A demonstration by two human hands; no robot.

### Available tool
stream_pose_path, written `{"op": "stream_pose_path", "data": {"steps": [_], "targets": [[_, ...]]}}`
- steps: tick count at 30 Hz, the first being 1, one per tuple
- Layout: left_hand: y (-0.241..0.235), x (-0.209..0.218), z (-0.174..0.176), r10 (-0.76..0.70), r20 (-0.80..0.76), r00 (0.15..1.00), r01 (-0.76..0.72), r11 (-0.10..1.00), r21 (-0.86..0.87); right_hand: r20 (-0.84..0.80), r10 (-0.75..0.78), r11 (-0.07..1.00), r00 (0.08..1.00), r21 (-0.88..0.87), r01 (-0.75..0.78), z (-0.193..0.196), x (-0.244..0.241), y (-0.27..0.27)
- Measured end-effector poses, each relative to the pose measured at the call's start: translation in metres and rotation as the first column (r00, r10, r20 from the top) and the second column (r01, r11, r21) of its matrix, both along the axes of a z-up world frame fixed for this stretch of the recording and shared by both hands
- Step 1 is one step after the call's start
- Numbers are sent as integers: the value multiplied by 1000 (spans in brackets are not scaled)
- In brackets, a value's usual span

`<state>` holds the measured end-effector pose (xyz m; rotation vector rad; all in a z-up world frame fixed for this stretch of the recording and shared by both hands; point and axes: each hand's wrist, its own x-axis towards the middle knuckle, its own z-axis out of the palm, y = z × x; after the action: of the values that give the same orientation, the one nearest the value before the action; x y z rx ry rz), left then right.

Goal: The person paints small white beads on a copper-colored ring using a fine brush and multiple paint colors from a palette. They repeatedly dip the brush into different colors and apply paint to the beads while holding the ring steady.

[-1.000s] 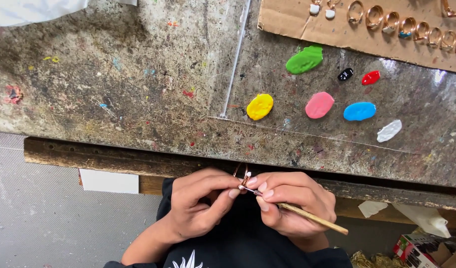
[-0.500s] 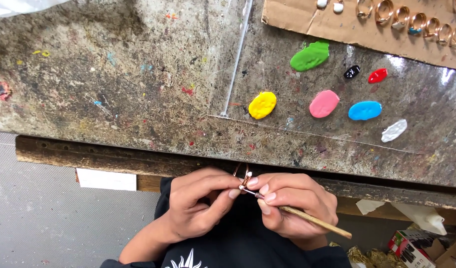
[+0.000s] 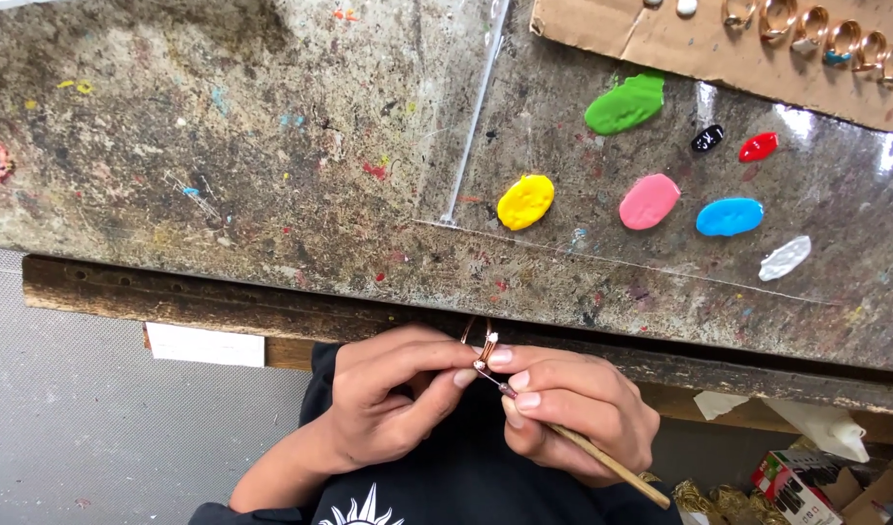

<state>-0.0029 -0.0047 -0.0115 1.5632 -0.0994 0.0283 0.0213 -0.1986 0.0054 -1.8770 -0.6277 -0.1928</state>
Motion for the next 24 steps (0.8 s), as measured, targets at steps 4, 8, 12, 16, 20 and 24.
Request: {"op": "stream_pose_path", "data": {"steps": [4, 8, 12, 16, 20, 24], "targets": [[0, 0, -1, -7, -4, 1000, 7, 1000, -4, 15, -1, 1000, 1000, 2, 1, 0, 1, 1], [0, 0, -1, -2, 3, 1000, 2, 1000, -3, 19, 8, 1000, 1000, -13, -8, 1, 2, 1], [0, 0, 0, 0, 4, 1000, 0, 1000, -9, 26, 11, 1000, 1000, -21, -10, 0, 2, 0], [0, 0, -1, -6, -3, 1000, 6, 1000, -6, 29, 17, 1000, 999, -23, -16, -1, 2, 0], [0, 0, -1, -9, -3, 1000, 9, 1000, -10, 36, -14, 1000, 999, -15, 14, -2, 1, 2], [0, 0, -1, -7, -6, 1000, 7, 1000, -9, 38, -5, 1000, 999, -15, 5, -2, 2, 2]]}}
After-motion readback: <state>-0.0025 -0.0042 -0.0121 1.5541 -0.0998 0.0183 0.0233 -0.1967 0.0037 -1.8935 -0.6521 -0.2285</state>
